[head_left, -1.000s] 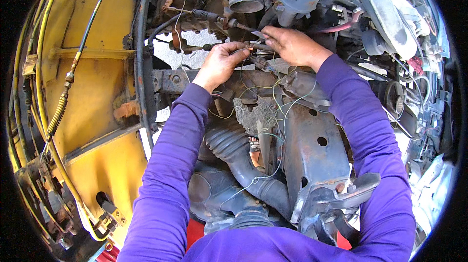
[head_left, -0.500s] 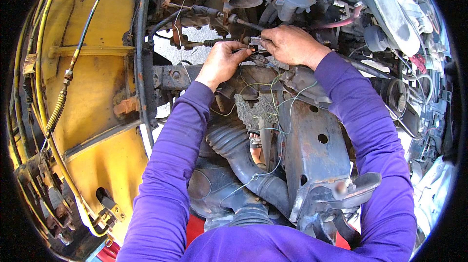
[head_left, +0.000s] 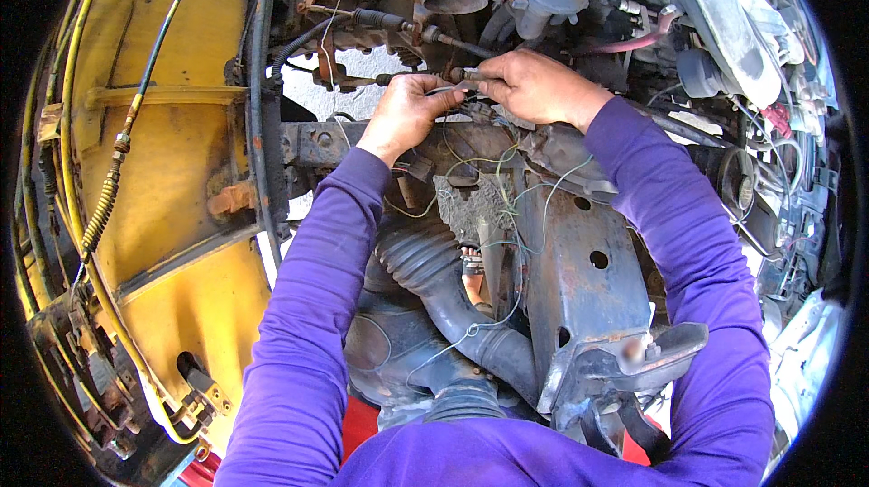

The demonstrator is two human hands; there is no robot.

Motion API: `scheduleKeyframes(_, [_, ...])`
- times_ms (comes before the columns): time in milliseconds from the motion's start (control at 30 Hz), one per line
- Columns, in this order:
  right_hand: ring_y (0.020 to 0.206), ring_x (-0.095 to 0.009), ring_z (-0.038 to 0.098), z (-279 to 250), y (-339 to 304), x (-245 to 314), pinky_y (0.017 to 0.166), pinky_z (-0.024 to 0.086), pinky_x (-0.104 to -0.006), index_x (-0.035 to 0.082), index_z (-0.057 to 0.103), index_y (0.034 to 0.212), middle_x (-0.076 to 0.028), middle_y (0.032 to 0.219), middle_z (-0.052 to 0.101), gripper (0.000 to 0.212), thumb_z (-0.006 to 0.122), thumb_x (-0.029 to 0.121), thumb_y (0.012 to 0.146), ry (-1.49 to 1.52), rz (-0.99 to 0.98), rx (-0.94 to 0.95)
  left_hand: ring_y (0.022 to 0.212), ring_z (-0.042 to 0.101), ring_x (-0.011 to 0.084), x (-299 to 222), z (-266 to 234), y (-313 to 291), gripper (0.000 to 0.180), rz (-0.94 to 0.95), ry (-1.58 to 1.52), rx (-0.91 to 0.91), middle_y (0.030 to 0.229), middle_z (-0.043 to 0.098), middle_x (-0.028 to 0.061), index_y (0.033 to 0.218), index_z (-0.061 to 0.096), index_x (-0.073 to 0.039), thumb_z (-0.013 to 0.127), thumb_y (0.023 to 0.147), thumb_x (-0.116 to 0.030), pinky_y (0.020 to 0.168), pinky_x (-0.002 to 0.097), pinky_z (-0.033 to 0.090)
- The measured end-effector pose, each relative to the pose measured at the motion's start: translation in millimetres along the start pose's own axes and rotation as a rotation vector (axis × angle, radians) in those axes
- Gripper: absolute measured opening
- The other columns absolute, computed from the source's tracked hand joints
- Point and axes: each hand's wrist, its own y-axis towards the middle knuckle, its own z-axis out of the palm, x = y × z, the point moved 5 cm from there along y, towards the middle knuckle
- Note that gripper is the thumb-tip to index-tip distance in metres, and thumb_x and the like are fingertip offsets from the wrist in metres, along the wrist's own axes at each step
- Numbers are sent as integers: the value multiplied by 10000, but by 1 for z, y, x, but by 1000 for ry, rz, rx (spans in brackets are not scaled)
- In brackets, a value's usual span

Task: The person works on a vehicle's engine wiring, stripping wire ends with pliers, twisting wires together, and securing connections with electrical tape. The person repeatedly reaches into the engine bay to adjust and tape the wiring harness.

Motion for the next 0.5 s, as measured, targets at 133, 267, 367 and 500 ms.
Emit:
scheduleKeyframes(133, [975,-436,678,-7,0,-8,838,517,-516,32,687,1072,-240,995,710,314,604,317,970,84,67,-37,779,627,91,0,0,0,272,4,-30,5,862,752,47,1059,770,13,765,927,-225,749,296,512])
scheduleKeyframes(267, [976,-425,679,-6,4,-1,861,521,-493,11,657,1125,-242,1036,709,304,664,241,926,170,-8,-161,825,648,98,9,-1,5,276,45,-154,19,918,759,44,1091,767,2,753,933,-222,791,288,517])
scheduleKeyframes(367, [976,-389,693,-2,5,0,878,527,-463,-2,658,1146,-238,1032,713,303,680,186,909,275,-69,-145,829,651,105,5,-1,3,289,35,-208,42,943,761,48,1120,760,7,749,925,-206,801,290,521])
scheduleKeyframes(500, [954,-327,710,2,8,7,886,534,-423,-6,674,1148,-221,994,723,296,692,163,906,345,-86,-129,834,653,110,-4,-4,0,302,3,-154,49,935,763,60,1104,767,17,765,893,-198,813,293,521])
